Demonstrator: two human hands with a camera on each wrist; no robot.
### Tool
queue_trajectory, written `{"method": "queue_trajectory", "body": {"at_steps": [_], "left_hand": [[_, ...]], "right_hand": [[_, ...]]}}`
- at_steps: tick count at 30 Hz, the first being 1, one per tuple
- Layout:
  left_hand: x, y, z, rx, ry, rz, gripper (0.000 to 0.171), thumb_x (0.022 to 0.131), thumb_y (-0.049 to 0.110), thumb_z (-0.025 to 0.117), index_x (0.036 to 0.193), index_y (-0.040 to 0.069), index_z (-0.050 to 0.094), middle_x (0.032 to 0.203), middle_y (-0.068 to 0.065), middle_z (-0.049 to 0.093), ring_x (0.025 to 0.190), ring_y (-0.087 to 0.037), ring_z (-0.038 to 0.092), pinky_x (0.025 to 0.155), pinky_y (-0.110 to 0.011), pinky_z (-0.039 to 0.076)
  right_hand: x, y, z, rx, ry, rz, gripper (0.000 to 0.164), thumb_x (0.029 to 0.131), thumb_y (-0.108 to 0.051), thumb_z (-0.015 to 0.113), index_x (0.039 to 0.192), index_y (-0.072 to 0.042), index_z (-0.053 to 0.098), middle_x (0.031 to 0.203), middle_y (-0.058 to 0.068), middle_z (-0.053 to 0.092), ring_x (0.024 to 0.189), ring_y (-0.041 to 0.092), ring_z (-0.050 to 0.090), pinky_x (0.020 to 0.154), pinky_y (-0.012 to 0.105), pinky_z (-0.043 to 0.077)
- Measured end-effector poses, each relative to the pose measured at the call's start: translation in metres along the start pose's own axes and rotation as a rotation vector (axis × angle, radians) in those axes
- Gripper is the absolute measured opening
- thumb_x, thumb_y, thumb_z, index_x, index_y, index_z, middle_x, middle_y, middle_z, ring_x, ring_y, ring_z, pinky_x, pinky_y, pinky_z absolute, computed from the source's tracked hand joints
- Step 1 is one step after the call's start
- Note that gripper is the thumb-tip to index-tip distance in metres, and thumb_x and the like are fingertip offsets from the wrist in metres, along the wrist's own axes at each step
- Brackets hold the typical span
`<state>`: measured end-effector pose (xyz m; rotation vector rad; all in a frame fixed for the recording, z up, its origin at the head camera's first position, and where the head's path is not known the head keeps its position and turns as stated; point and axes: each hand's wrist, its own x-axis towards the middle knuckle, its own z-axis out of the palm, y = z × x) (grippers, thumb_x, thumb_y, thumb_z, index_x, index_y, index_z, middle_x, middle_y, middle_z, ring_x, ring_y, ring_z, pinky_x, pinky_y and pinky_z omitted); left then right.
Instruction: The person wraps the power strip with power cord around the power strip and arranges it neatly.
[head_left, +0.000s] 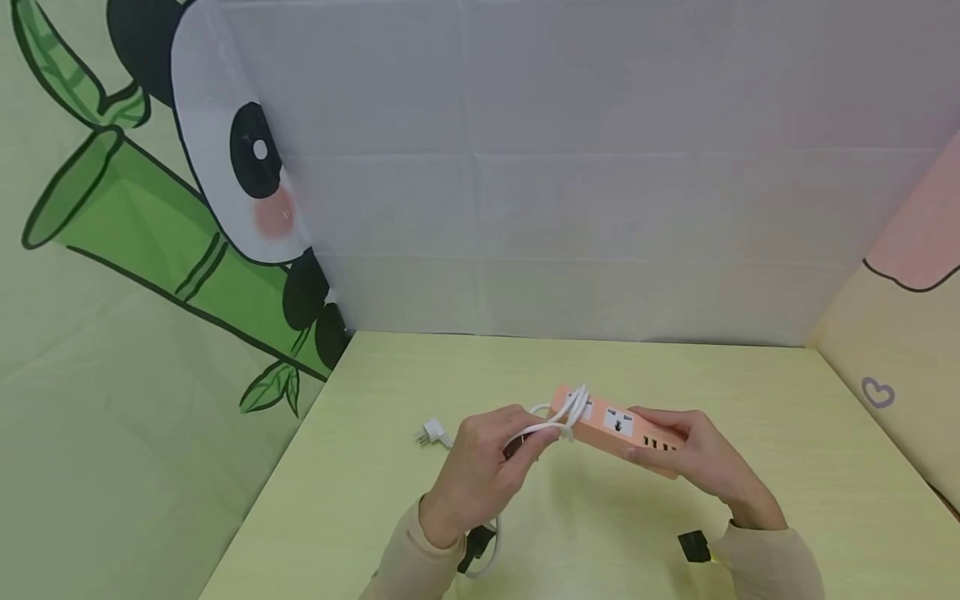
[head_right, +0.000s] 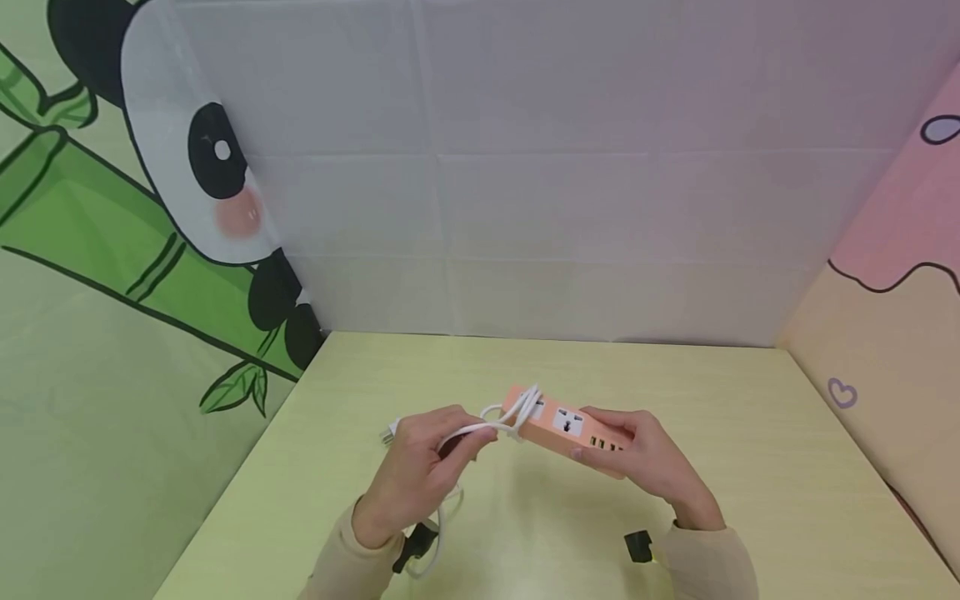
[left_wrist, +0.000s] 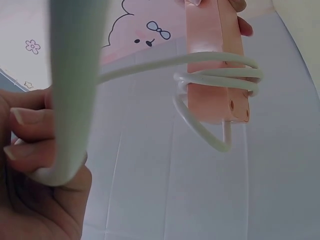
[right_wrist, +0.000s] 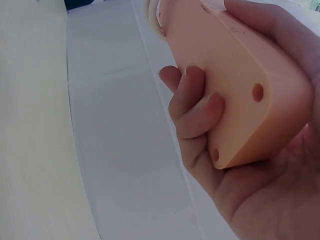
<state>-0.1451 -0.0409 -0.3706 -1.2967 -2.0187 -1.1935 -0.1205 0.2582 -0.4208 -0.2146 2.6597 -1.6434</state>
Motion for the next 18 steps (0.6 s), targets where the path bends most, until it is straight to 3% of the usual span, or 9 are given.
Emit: {"method": "queue_trajectory", "body": {"at_steps": [8,18], "left_hand": [[0.0005,-0.0013,0.0006,0.002,0.011,0.005,0.008,0.097,0.012,0.069,0.098,0.012,0.076,0.065,0.004,0.05,0.057,0.003,0.035,0.052,-0.007,0.029],[0.0016,-0.0038,0.0011,0.006,0.01,0.015,0.009,0.097,0.012,0.068,0.094,0.012,0.077,0.066,0.004,0.053,0.059,0.002,0.037,0.054,-0.006,0.03]], "right_hand": [[-0.0005,0.0007,-0.0022,0.005,-0.033,0.001,0.057,0.089,-0.024,0.079,0.139,-0.006,0.061,0.119,0.016,0.069,0.089,0.014,0.059,0.07,0.028,0.051],[-0.0016,0.003,-0.0042,0.025,-0.083,-0.008,0.056,0.089,-0.023,0.079,0.139,-0.006,0.061,0.121,0.017,0.069,0.091,0.014,0.06,0.071,0.028,0.052]]}}
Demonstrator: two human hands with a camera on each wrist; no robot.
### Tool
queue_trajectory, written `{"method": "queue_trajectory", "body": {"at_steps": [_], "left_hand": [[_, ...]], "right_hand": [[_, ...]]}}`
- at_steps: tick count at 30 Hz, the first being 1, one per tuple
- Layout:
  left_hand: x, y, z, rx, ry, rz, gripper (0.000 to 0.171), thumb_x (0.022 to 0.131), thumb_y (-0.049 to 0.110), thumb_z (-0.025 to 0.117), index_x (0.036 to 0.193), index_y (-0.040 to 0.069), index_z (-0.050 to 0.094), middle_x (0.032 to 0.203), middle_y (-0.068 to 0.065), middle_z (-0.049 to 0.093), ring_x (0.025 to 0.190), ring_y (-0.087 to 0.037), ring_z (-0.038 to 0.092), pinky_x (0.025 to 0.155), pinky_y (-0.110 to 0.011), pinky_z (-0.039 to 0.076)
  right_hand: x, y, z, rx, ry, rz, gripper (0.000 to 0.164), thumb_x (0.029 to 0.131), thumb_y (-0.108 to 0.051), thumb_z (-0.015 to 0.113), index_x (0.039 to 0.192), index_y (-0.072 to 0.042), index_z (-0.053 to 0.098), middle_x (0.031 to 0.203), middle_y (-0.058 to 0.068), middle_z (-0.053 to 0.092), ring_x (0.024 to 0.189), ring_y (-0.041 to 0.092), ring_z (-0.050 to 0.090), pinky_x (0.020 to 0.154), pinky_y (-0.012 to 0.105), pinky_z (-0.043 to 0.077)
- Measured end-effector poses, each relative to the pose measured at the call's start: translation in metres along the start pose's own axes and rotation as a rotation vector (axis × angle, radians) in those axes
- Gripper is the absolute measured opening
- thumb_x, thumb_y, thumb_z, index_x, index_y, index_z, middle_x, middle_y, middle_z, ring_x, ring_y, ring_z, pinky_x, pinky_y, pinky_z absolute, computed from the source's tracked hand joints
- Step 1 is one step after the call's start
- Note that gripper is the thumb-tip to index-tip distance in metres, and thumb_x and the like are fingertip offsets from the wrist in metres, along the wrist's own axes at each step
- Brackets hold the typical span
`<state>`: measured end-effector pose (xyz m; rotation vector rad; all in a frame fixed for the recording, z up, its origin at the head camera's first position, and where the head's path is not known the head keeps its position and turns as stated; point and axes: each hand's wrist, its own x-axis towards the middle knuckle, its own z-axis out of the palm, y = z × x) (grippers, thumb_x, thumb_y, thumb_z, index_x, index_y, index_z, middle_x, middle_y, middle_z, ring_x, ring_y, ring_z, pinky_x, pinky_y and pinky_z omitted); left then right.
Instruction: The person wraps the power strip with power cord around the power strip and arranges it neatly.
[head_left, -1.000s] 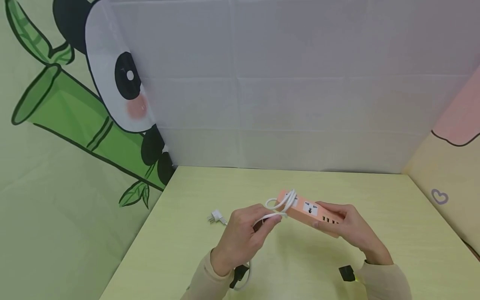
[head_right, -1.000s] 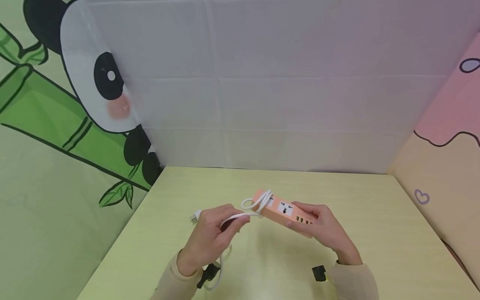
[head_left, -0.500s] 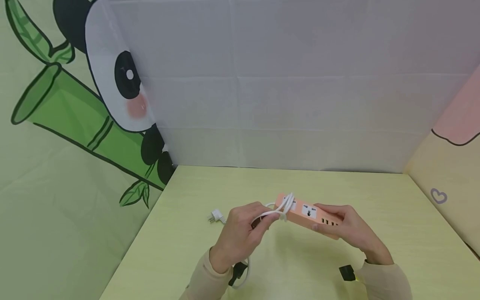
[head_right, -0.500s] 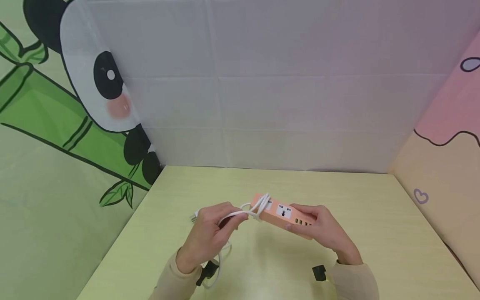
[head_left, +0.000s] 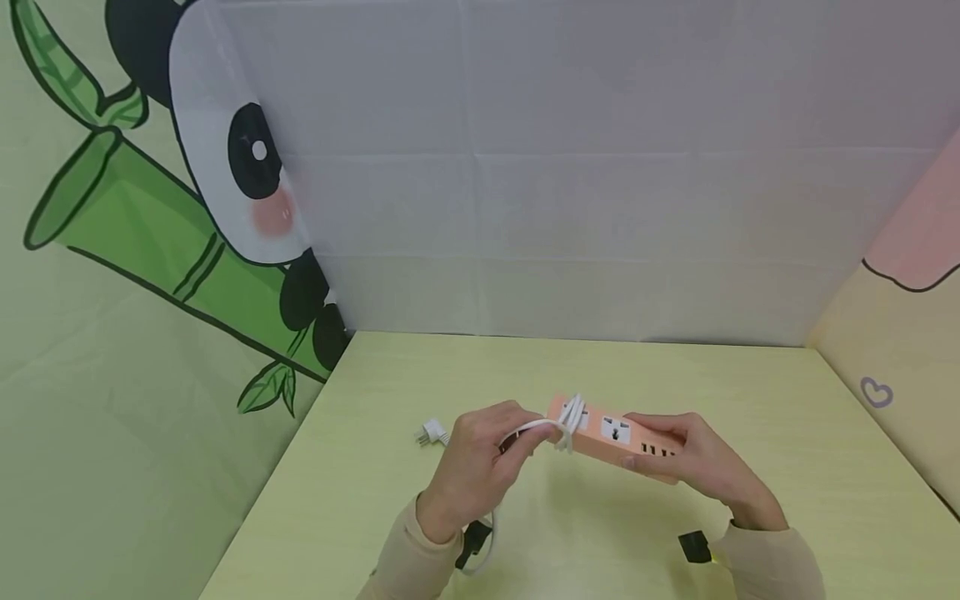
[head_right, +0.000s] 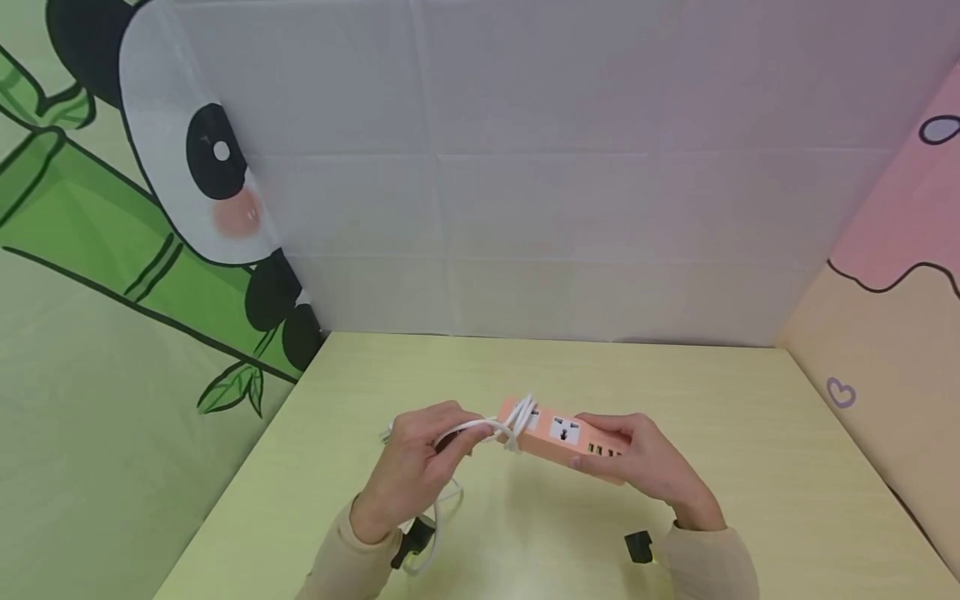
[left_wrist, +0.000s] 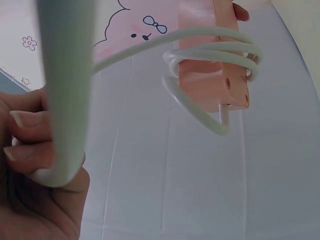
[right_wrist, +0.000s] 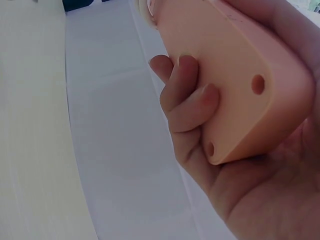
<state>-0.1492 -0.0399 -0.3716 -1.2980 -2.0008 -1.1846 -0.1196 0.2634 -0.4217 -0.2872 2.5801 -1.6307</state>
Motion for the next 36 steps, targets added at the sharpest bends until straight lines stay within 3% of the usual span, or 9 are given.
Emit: {"method": "queue_trajectory", "body": {"at_steps": [6,11,20,29,36], "left_hand": [[0.001,-0.004,0.0,0.01,0.023,0.035,0.01,0.096,0.01,0.069,0.092,0.011,0.077,0.069,0.004,0.059,0.059,0.001,0.04,0.055,-0.006,0.032],[0.001,-0.006,0.0,0.018,0.031,0.052,0.008,0.095,0.009,0.07,0.091,0.011,0.077,0.067,0.004,0.056,0.058,0.001,0.039,0.054,-0.006,0.031],[-0.001,-0.009,0.0,0.003,0.027,0.024,0.009,0.095,0.009,0.07,0.098,0.011,0.078,0.069,0.004,0.058,0.058,0.001,0.038,0.053,-0.006,0.031],[-0.001,-0.01,0.001,-0.016,0.016,-0.005,0.011,0.097,0.011,0.068,0.1,0.011,0.078,0.071,0.003,0.061,0.059,0.001,0.04,0.054,-0.006,0.032],[0.0,-0.011,0.002,-0.02,0.02,0.002,0.009,0.096,0.011,0.069,0.098,0.011,0.078,0.073,0.003,0.064,0.06,0.0,0.042,0.055,-0.006,0.034]], "right_hand": [[-0.001,0.0,0.0,-0.006,-0.017,-0.023,0.055,0.088,-0.022,0.08,0.138,-0.008,0.062,0.119,0.016,0.069,0.091,0.013,0.06,0.072,0.027,0.052],[-0.002,-0.002,0.0,0.001,-0.035,-0.039,0.054,0.088,-0.021,0.08,0.138,-0.008,0.062,0.117,0.015,0.07,0.09,0.011,0.06,0.071,0.027,0.052],[-0.002,0.0,0.0,0.027,-0.084,-0.077,0.049,0.089,-0.018,0.079,0.135,-0.01,0.065,0.109,0.012,0.072,0.087,0.011,0.063,0.068,0.027,0.053],[-0.004,-0.001,0.001,0.003,-0.1,-0.094,0.051,0.088,-0.018,0.079,0.137,-0.009,0.064,0.112,0.013,0.07,0.088,0.009,0.06,0.068,0.026,0.052],[-0.004,0.002,0.001,0.004,-0.124,-0.175,0.049,0.088,-0.014,0.079,0.134,-0.005,0.065,0.108,0.008,0.073,0.086,0.009,0.061,0.067,0.026,0.053]]}}
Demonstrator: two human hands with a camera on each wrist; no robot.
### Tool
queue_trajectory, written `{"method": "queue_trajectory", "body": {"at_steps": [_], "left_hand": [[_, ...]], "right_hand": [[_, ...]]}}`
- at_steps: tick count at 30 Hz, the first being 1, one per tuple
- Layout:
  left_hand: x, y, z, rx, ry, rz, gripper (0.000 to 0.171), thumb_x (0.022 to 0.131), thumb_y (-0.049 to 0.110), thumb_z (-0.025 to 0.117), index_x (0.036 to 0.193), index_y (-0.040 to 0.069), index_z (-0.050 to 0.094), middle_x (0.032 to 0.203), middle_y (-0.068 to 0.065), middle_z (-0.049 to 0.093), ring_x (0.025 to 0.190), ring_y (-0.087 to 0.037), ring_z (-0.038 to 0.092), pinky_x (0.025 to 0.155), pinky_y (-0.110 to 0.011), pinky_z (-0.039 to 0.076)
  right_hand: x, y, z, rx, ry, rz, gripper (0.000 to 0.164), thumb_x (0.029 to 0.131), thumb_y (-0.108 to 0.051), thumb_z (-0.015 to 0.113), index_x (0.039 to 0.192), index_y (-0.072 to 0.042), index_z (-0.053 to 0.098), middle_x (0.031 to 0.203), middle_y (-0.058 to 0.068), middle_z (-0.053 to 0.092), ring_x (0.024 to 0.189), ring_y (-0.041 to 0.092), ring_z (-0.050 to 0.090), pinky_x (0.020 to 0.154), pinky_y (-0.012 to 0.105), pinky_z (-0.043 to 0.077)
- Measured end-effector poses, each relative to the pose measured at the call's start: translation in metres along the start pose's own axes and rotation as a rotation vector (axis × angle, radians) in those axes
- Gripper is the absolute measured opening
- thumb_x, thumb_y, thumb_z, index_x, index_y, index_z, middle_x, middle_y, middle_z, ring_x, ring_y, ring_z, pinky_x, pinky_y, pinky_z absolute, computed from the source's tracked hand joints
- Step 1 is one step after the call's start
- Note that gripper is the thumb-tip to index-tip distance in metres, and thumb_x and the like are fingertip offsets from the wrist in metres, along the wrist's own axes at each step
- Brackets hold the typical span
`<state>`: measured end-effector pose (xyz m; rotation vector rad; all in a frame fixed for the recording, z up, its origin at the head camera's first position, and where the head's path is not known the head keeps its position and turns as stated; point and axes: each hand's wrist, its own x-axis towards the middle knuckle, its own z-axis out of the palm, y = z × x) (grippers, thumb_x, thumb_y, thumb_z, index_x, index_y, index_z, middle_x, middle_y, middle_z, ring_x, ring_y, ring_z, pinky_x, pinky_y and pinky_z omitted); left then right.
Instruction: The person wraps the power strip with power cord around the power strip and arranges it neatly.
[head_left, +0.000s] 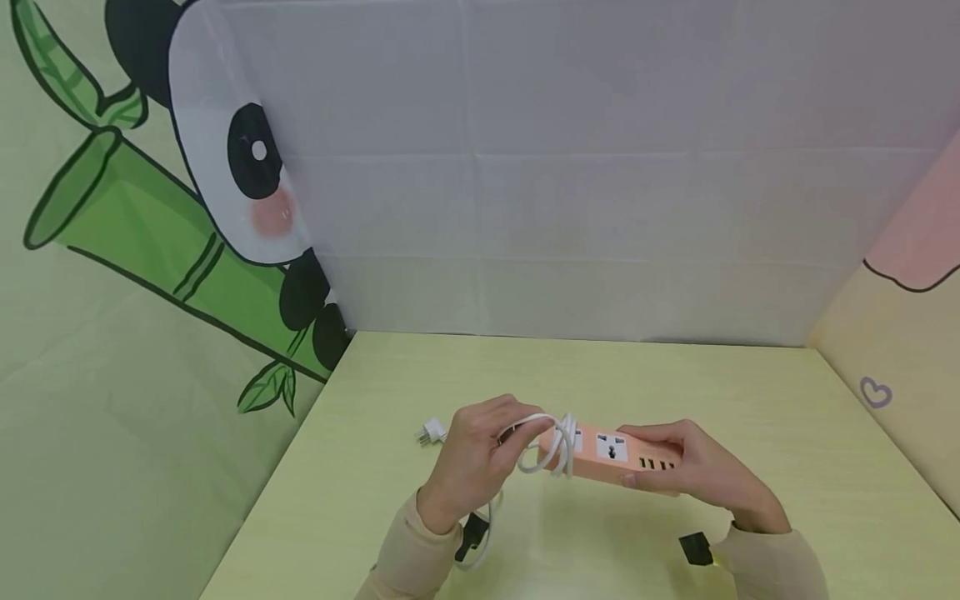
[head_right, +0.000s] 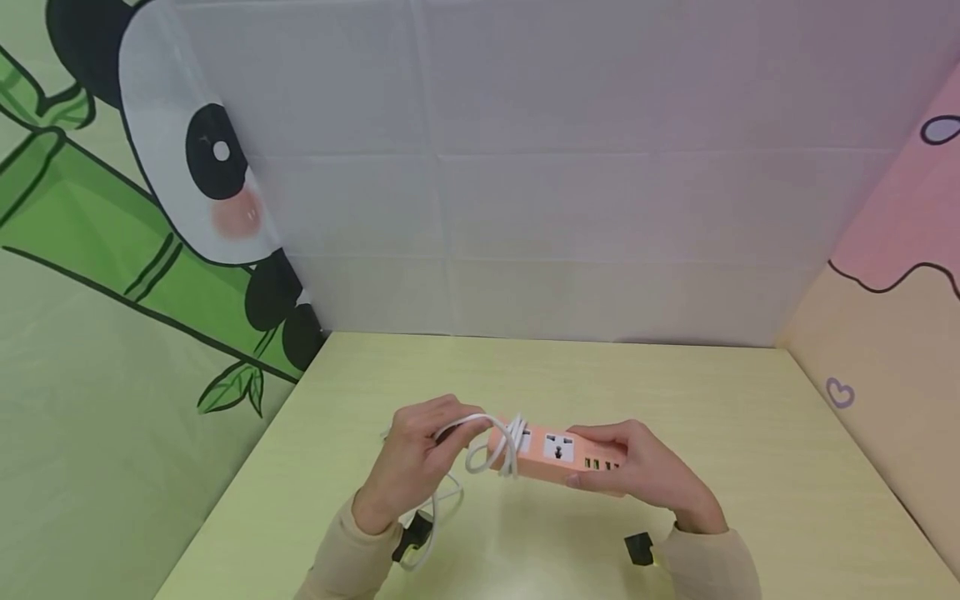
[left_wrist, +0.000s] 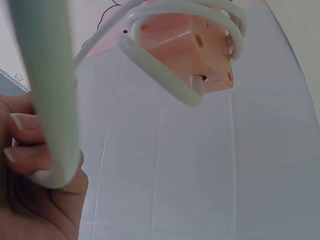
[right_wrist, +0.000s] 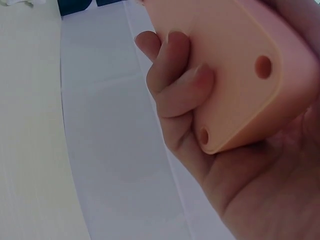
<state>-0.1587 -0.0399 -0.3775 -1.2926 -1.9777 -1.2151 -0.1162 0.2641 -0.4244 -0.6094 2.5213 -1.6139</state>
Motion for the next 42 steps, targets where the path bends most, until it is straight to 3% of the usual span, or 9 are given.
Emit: {"method": "queue_trajectory", "body": {"at_steps": [8,17,24,30,42], "left_hand": [[-0.001,-0.002,0.002,0.011,-0.016,-0.008,0.01,0.097,0.011,0.068,0.098,0.011,0.078,0.074,0.001,0.067,0.06,0.0,0.043,0.055,-0.006,0.034],[-0.002,-0.006,0.004,0.024,-0.038,-0.055,0.011,0.098,0.014,0.068,0.097,0.011,0.078,0.077,0.002,0.068,0.06,0.001,0.042,0.054,-0.008,0.035],[-0.002,-0.009,0.005,-0.003,-0.056,-0.095,0.013,0.099,0.018,0.066,0.098,0.011,0.078,0.079,-0.001,0.07,0.061,0.001,0.043,0.056,-0.009,0.037],[-0.003,-0.014,0.007,0.007,-0.087,-0.145,0.016,0.1,0.021,0.065,0.098,0.013,0.079,0.08,0.006,0.067,0.061,0.001,0.042,0.057,-0.011,0.037],[-0.003,-0.021,0.013,0.037,-0.122,-0.186,0.017,0.1,0.025,0.066,0.099,0.015,0.079,0.076,0.008,0.062,0.061,0.001,0.042,0.058,-0.013,0.037]], "right_hand": [[0.001,0.001,-0.001,0.003,-0.058,-0.043,0.046,0.09,-0.013,0.078,0.134,-0.01,0.066,0.105,0.004,0.073,0.087,0.008,0.062,0.067,0.026,0.054],[0.0,0.0,0.0,0.026,-0.074,-0.025,0.051,0.089,-0.012,0.079,0.135,0.001,0.062,0.108,0.007,0.073,0.087,0.006,0.064,0.069,0.026,0.056],[-0.001,0.0,0.0,0.055,-0.12,-0.081,0.048,0.089,-0.008,0.077,0.135,0.0,0.063,0.105,0.005,0.074,0.087,0.007,0.066,0.068,0.029,0.058],[-0.001,0.0,0.0,0.082,-0.152,-0.125,0.046,0.089,-0.006,0.077,0.134,-0.004,0.065,0.106,0.005,0.074,0.082,0.006,0.066,0.065,0.029,0.058],[-0.002,0.001,-0.001,0.086,-0.168,-0.142,0.045,0.089,-0.006,0.077,0.133,-0.01,0.066,0.107,0.004,0.074,0.079,0.008,0.065,0.062,0.029,0.057]]}}
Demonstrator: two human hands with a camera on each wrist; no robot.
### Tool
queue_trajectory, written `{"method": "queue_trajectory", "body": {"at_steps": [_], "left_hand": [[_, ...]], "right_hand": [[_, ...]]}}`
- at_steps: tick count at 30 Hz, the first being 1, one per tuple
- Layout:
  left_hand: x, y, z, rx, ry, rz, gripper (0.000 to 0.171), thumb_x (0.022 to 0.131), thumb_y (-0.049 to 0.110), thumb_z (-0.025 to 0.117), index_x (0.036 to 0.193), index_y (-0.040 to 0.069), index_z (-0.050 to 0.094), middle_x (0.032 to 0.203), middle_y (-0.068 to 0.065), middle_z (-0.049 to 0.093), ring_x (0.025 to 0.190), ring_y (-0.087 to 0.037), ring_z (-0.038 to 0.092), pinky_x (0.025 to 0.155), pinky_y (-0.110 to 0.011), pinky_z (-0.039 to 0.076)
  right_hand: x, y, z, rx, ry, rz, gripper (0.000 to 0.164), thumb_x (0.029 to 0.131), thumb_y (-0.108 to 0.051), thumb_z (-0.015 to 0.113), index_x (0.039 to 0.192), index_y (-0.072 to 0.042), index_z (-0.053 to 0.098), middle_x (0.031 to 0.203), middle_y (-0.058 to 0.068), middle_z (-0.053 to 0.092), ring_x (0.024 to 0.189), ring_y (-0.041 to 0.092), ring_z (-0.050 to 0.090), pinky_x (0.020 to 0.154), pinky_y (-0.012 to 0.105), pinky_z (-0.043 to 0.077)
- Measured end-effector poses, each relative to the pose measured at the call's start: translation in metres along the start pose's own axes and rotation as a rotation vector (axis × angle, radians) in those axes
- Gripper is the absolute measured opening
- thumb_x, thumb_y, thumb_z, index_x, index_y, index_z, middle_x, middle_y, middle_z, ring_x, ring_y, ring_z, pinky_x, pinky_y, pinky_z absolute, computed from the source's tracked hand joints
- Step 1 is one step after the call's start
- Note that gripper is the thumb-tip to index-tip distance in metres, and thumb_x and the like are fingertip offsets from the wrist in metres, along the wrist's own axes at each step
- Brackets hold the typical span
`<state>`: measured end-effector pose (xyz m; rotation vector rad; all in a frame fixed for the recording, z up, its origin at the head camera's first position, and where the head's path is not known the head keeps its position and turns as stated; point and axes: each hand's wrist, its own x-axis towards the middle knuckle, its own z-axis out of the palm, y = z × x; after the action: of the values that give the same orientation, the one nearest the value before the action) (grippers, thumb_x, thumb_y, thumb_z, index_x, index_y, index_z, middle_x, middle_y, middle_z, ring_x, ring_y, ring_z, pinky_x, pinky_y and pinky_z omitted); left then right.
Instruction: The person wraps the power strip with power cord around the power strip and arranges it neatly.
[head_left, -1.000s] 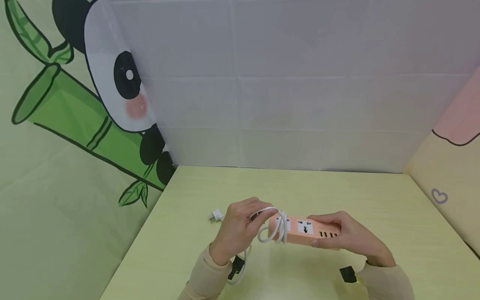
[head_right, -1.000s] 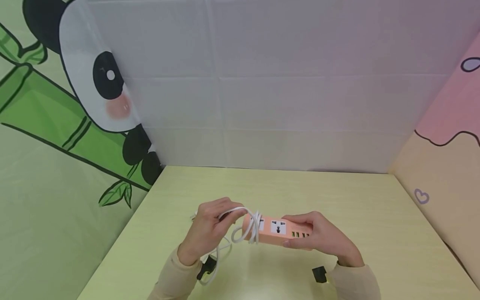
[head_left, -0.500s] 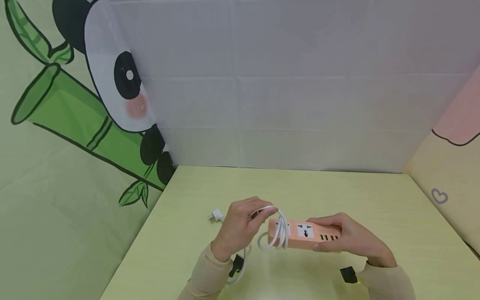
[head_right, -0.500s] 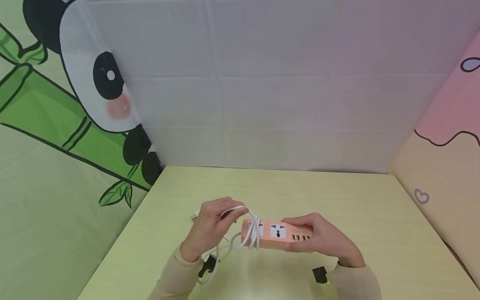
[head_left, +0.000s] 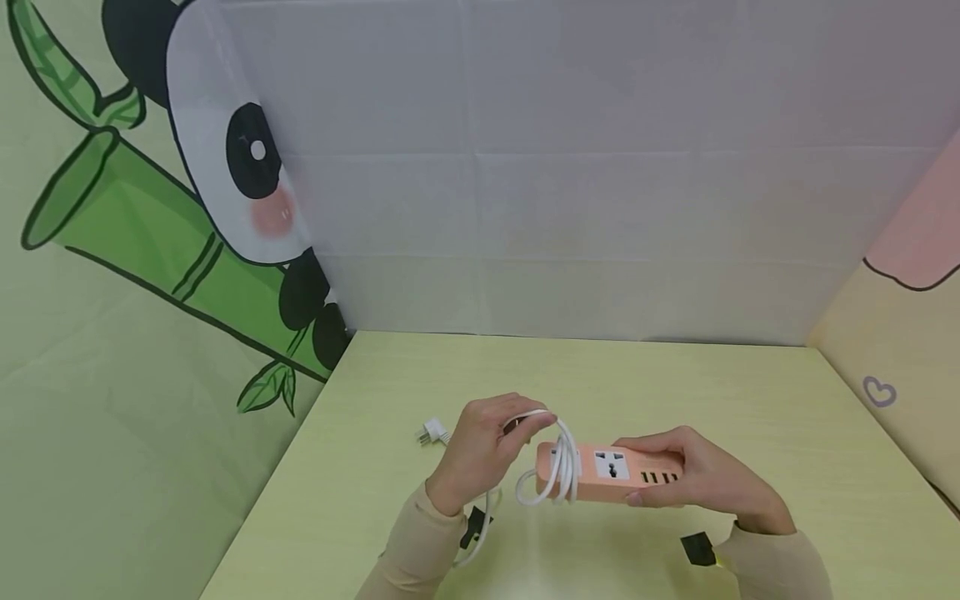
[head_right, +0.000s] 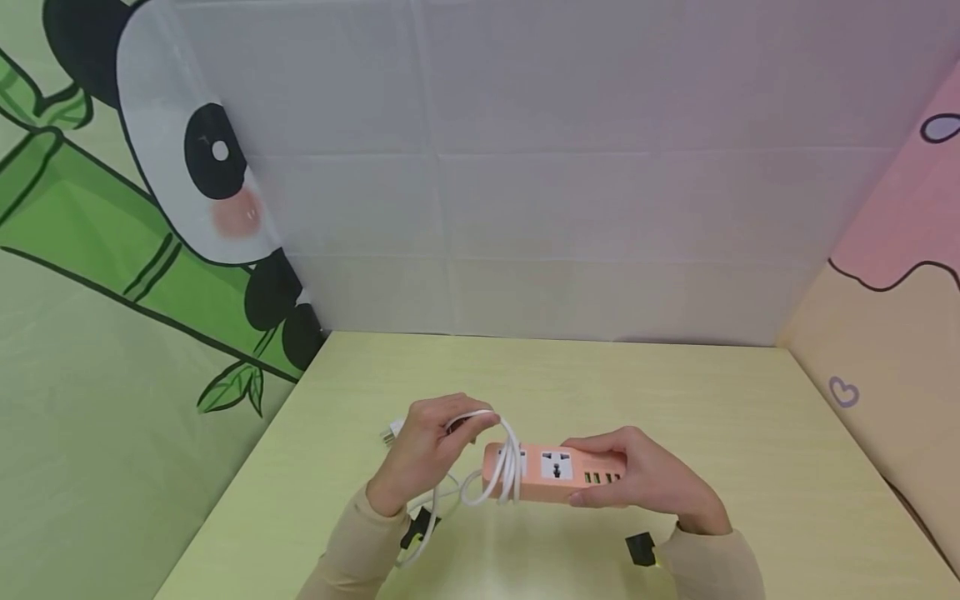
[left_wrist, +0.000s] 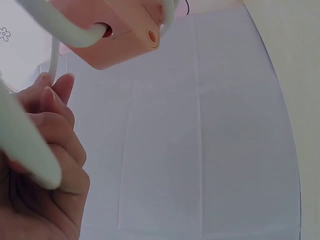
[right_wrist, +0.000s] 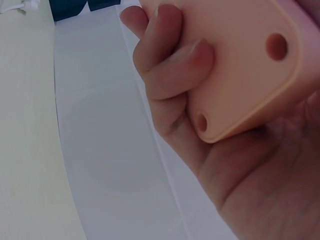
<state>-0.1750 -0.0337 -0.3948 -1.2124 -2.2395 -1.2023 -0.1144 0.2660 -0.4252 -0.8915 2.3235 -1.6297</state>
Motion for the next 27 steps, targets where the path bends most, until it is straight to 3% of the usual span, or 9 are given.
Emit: {"method": "queue_trajectory", "body": {"at_steps": [10,17,27], "left_hand": [[0.001,-0.004,0.003,-0.054,-0.056,-0.051,0.016,0.099,0.028,0.067,0.098,0.017,0.078,0.073,0.006,0.061,0.061,0.0,0.044,0.059,-0.016,0.041],[0.001,-0.006,0.006,-0.074,-0.077,-0.051,0.017,0.099,0.028,0.066,0.099,0.017,0.078,0.07,0.008,0.057,0.06,0.001,0.043,0.058,-0.015,0.041],[0.0,-0.009,0.012,-0.116,-0.142,-0.059,0.02,0.101,0.03,0.064,0.097,0.016,0.078,0.067,0.008,0.055,0.059,0.002,0.041,0.057,-0.014,0.038]], "right_hand": [[-0.002,0.002,-0.002,-0.016,-0.016,-0.052,0.046,0.087,-0.002,0.077,0.132,-0.009,0.067,0.104,0.003,0.075,0.078,0.011,0.064,0.066,0.028,0.055],[-0.001,0.0,-0.001,-0.01,-0.034,-0.07,0.048,0.087,0.0,0.077,0.133,-0.009,0.066,0.107,0.003,0.076,0.077,0.009,0.065,0.065,0.029,0.056],[0.003,-0.004,0.0,0.002,-0.079,-0.151,0.048,0.088,0.002,0.074,0.133,-0.006,0.065,0.106,0.005,0.074,0.08,0.017,0.066,0.068,0.029,0.056]]}}
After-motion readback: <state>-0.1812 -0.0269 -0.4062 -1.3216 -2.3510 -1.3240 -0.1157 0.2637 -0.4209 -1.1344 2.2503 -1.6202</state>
